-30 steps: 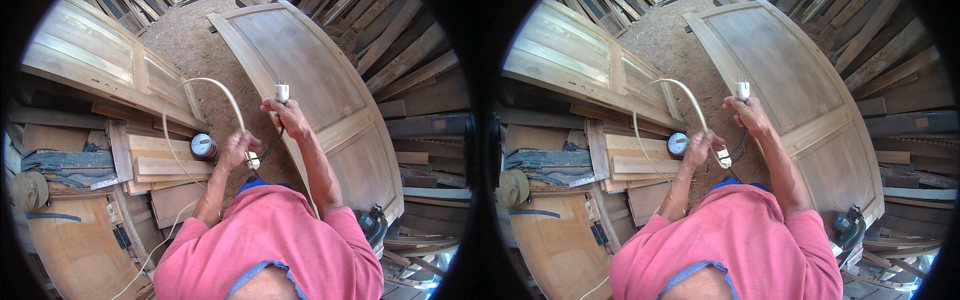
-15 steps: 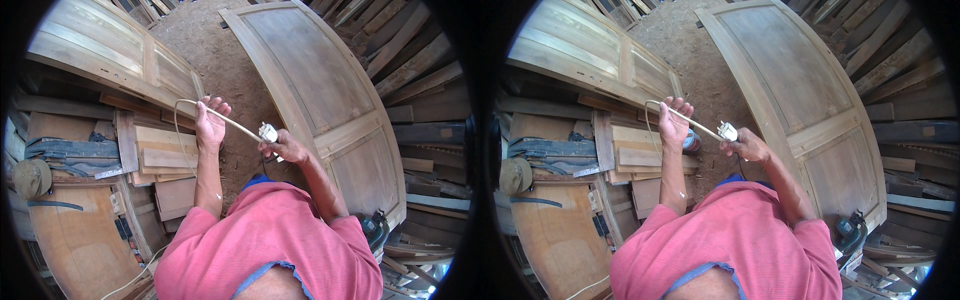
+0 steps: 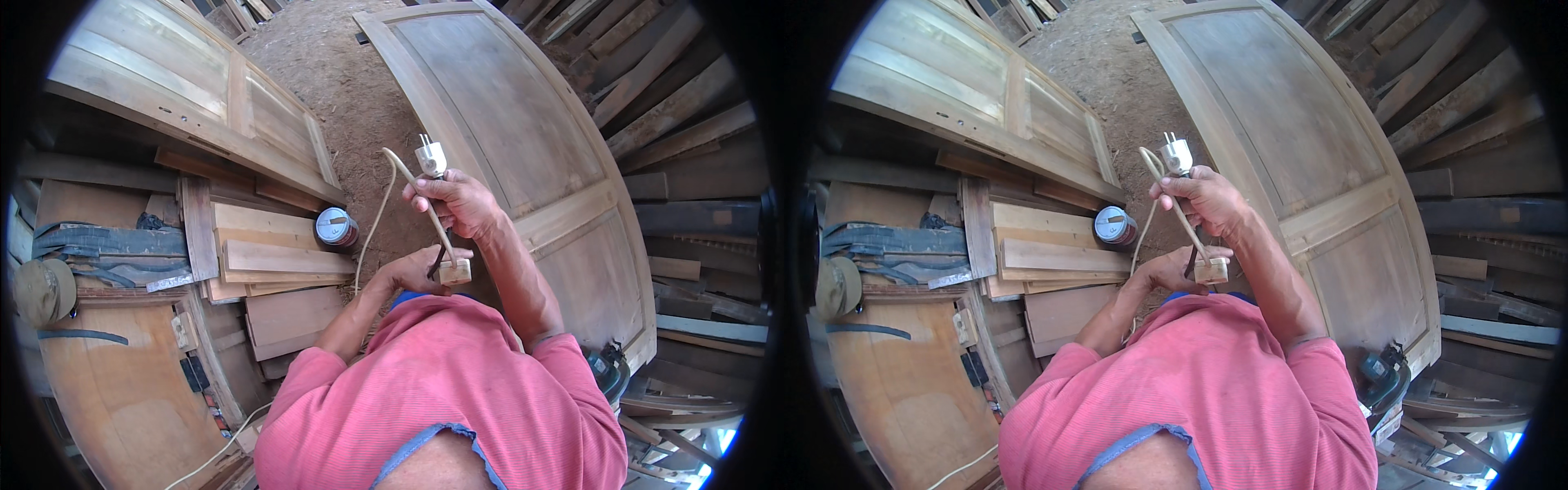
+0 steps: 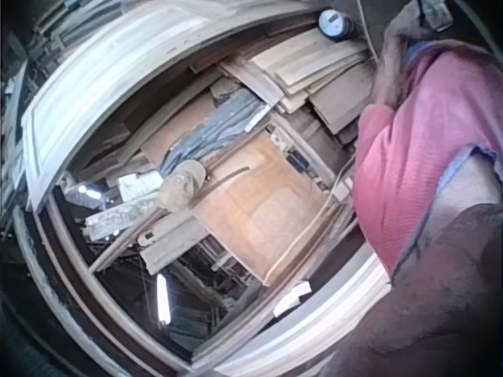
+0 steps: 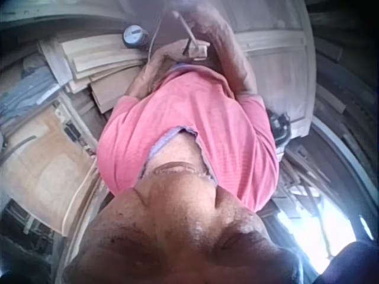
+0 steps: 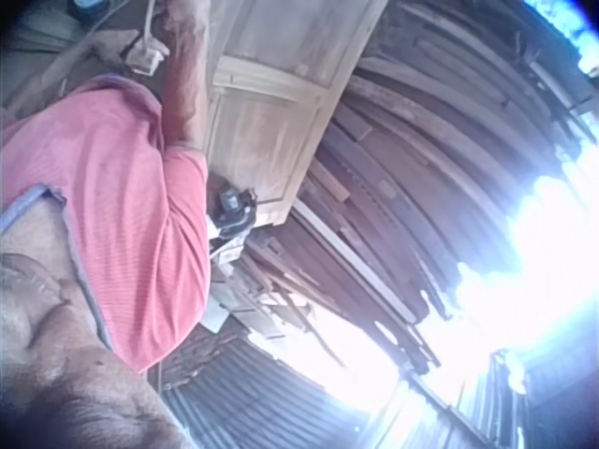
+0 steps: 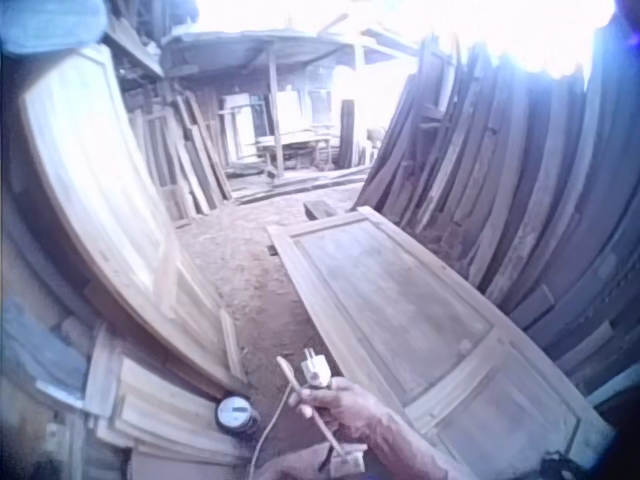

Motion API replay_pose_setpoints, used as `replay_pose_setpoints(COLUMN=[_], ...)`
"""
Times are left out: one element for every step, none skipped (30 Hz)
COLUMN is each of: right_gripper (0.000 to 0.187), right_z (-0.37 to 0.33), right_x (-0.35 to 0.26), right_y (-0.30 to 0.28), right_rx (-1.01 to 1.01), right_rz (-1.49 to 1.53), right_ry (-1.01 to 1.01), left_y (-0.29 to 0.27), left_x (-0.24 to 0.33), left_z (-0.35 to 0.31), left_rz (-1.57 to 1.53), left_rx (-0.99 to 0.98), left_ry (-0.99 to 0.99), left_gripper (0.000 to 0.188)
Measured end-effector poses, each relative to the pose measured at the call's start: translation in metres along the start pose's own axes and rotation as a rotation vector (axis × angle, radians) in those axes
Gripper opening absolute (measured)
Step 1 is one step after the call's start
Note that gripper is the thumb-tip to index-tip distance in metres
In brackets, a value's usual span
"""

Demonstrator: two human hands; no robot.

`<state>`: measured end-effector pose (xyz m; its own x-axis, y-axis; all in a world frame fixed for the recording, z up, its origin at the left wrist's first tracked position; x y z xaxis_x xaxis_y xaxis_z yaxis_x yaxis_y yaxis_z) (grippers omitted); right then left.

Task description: The person marks a wooden door frame using a try square and a pencil, then moves around the workshop to handle a water bottle and a small electronic device before preparing a circular saw by untangling its power cord.

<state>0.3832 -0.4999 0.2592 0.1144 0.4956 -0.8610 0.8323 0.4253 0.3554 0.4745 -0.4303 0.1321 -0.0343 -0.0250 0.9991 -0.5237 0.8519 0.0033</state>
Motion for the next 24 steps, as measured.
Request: replay_pose_setpoints(right_gripper=[0.021,0.021,0.021,0.021,0.021,0.023,0.024,0.024,0.027,0.03,0.03,0.032,0.036,0.041,0.041,0.044,0.047,0.056,0.053,0.048,0.045,0.04,0.036,0.032], right_z=[0.0,0.0,0.001,0.003,0.004,0.005,0.006,0.009,0.014,0.015,0.014,0.012,0.011,0.012,0.01,0.006,0.0,-0.002,0.002,0.01,0.003,-0.007,-0.015,-0.013], right_x=[0.001,0.003,0.007,0.009,0.01,0.011,0.012,0.018,0.029,0.033,0.037,0.043,0.048,0.055,0.065,0.071,0.075,0.088,0.112,0.132,0.138,0.136,0.133,0.143], right_y=[-0.003,-0.007,-0.014,-0.019,-0.023,-0.028,-0.031,-0.04,-0.053,-0.06,-0.067,-0.074,-0.08,-0.086,-0.093,-0.089,-0.088,-0.089,-0.099,-0.093,-0.07,-0.06,-0.048,-0.046], right_rx=[0.036,0.037,0.046,0.055,0.058,0.08,0.097,0.106,0.156,0.203,0.21,0.215,0.216,0.171,0.174,0.174,0.178,-0.057,-0.139,-0.078,0.033,0.081,0.164,0.025], right_rz=[0.013,0.014,0.051,0.089,0.092,0.073,0.053,0.054,-0.064,-0.184,-0.184,-0.214,-0.245,-0.167,-0.168,0.017,0.201,0.336,0.429,0.363,0.367,0.084,-0.197,0.084], right_ry=[0.019,0.016,0.007,-0.003,-0.007,-0.013,-0.021,-0.027,-0.034,-0.038,-0.043,-0.02,0.005,-0.014,-0.014,-0.073,-0.134,-0.128,-0.205,-0.245,-0.041,-0.198,-0.341,-0.223], left_y=[0.006,0.009,0.012,0.014,0.018,0.022,0.026,0.03,0.034,0.035,0.034,0.031,0.029,0.021,0.015,0.006,-0.005,-0.013,-0.019,-0.029,-0.044,-0.051,-0.059,-0.067], left_x=[0.001,-0.005,-0.007,0.002,0.007,0.006,0.005,0.002,-0.002,-0.004,-0.006,-0.008,-0.005,-0.002,-0.007,-0.001,0.008,0.012,0.016,0.016,0.009,0.007,0.007,0.005], left_z=[0.001,0.0,-0.002,-0.005,-0.007,-0.006,-0.009,-0.008,-0.008,-0.007,-0.006,-0.005,-0.004,-0.005,0.0,0.003,0.009,0.013,0.026,0.034,0.029,0.034,0.035,0.037], left_rz=[-0.12,-0.204,-0.202,-0.334,-0.466,-0.508,-0.503,-0.591,-0.678,-0.68,-0.677,-0.721,-0.767,-0.681,-0.681,-0.776,-0.87,-0.977,-1.085,-1.144,-1.213,-1.21,-1.202,-1.197], left_rx=[-0.063,-0.068,-0.071,-0.121,-0.172,-0.128,-0.128,-0.1,-0.072,0.032,0.025,0.021,0.021,0.211,0.326,0.317,0.302,0.357,0.391,0.445,0.513,0.588,0.663,0.685], left_ry=[-0.05,-0.008,-0.008,-0.037,-0.066,0.011,0.009,-0.011,-0.032,-0.02,-0.02,-0.051,-0.081,-0.04,0.031,0.096,0.163,0.218,0.272,0.328,0.391,0.398,0.409,0.445], left_gripper=[0.08,0.078,0.078,0.078,0.077,0.07,0.07,0.069,0.068,0.067,0.067,0.068,0.07,0.07,0.069,0.066,0.064,0.062,0.059,0.055,0.053,0.053,0.052,0.052])
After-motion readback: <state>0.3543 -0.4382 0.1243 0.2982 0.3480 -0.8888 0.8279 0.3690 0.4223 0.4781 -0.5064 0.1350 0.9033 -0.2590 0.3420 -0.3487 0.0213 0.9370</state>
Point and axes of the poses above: each hand's wrist, its own z-axis towards the middle knuckle, its own y-axis out of the palm, x = y × z, the point moved 4 cm from there along z, towards the middle knuckle, and after that the axes turned 9 degrees about -z, right-handed, at the moved point
